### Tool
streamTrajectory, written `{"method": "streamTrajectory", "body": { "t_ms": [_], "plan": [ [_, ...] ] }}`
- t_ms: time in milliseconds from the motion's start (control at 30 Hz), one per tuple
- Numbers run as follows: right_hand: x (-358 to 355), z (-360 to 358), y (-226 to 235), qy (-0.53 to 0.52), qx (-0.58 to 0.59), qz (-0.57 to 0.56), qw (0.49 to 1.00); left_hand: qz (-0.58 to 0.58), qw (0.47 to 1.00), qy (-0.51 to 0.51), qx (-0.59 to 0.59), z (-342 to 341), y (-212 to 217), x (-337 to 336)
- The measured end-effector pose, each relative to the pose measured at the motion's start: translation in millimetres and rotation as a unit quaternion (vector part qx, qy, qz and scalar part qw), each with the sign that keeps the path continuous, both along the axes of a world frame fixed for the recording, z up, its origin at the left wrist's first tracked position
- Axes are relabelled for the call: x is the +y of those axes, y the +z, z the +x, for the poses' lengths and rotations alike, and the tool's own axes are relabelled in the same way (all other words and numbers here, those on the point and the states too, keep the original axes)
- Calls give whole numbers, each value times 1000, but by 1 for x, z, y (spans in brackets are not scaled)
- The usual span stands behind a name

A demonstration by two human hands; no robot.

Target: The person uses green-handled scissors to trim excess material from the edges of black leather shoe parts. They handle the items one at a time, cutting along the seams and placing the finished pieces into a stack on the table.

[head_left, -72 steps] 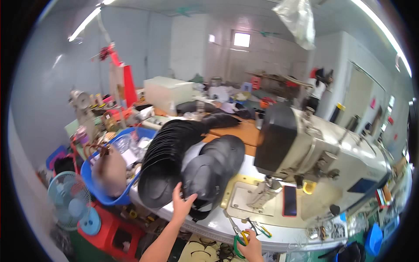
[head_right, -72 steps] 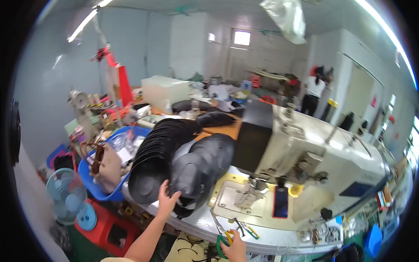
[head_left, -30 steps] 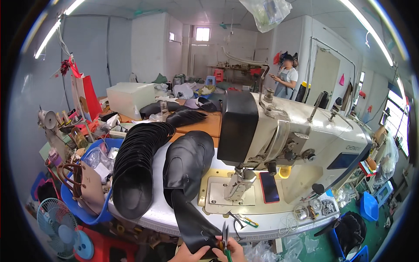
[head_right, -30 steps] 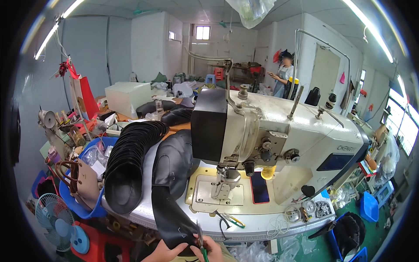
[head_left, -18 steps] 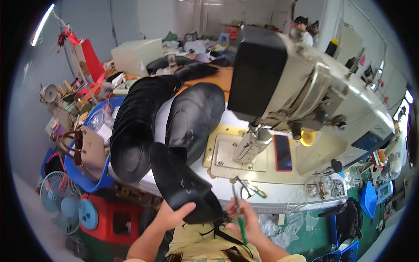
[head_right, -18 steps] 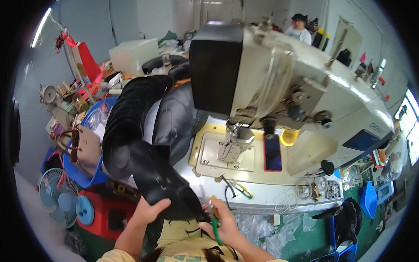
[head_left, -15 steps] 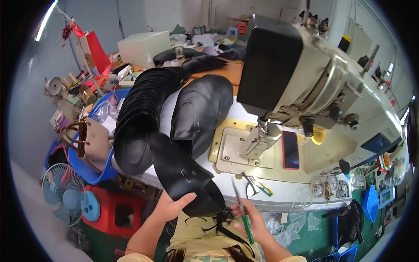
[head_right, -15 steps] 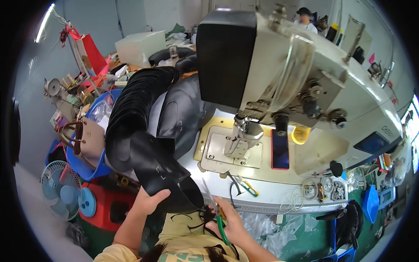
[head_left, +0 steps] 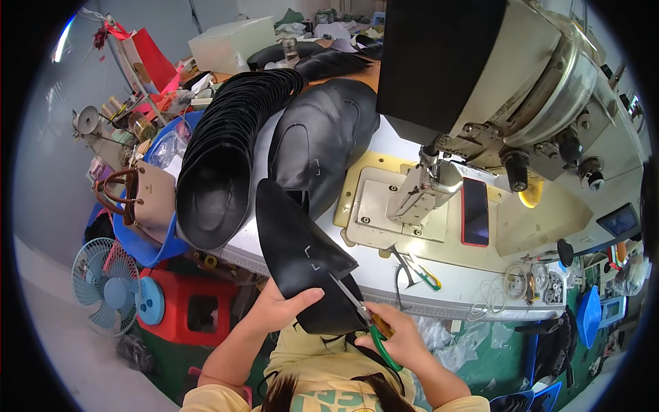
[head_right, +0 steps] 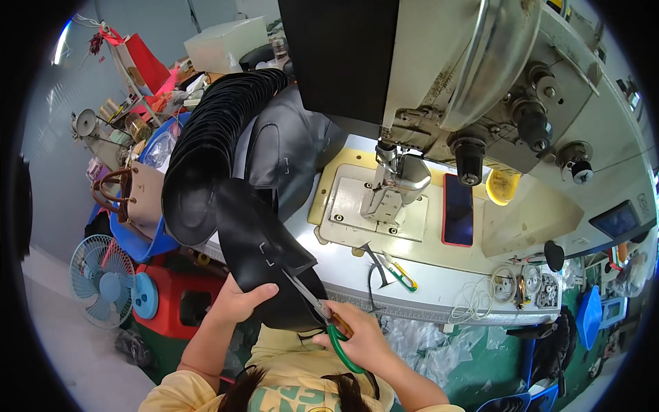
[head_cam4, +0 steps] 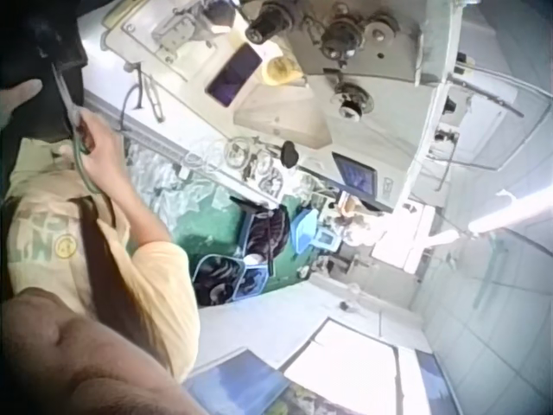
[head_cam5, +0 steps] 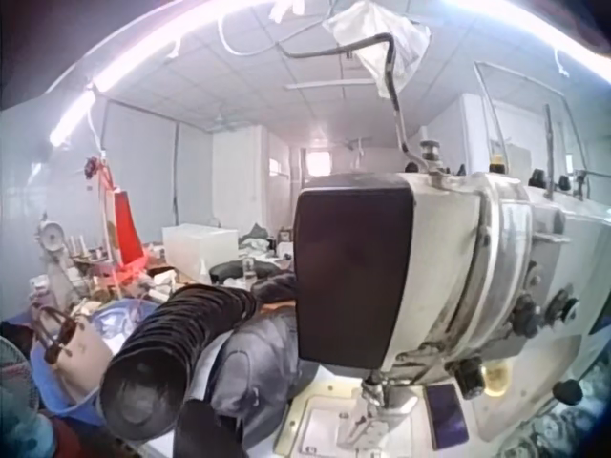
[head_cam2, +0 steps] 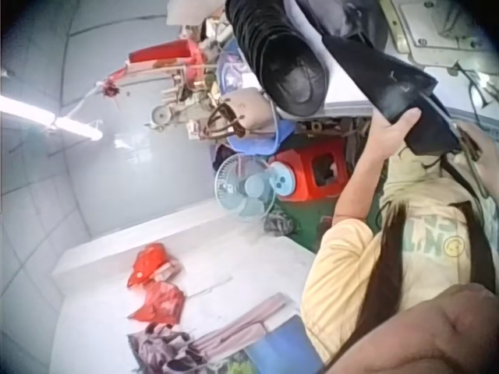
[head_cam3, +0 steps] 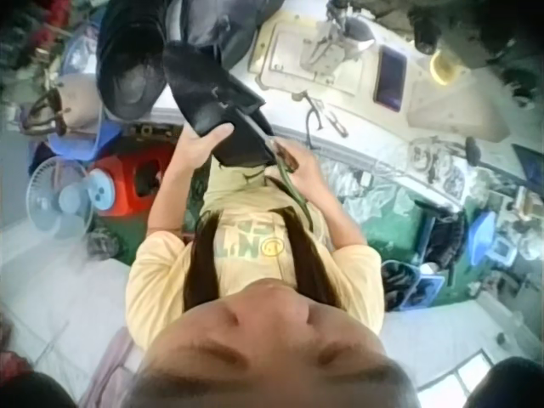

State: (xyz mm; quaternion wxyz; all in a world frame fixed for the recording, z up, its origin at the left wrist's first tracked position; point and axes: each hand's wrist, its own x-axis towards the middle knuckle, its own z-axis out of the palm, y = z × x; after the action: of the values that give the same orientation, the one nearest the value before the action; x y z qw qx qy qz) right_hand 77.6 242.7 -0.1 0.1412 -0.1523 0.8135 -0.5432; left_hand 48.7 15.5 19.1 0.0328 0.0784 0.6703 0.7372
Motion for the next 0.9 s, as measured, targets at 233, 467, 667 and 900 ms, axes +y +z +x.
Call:
{"method": "streamTrajectory", "body": {
  "t_ms": [233, 467, 667, 900],
  "plan": [
    [-1, 11, -32, 12, -189, -262, 946, 100, 994, 8, -40, 2, -9, 6],
    [-2, 12, -34, 5, -207, -256, 944, 104, 994, 33, -16, 5, -11, 14],
    [-4, 14, -32, -6, -169, -219, 961, 86, 996, 31, 9, 7, -8, 13],
    [1, 11, -27, -3, -124, -200, 972, 87, 996, 7, 9, 10, -12, 12]
  ]
}}
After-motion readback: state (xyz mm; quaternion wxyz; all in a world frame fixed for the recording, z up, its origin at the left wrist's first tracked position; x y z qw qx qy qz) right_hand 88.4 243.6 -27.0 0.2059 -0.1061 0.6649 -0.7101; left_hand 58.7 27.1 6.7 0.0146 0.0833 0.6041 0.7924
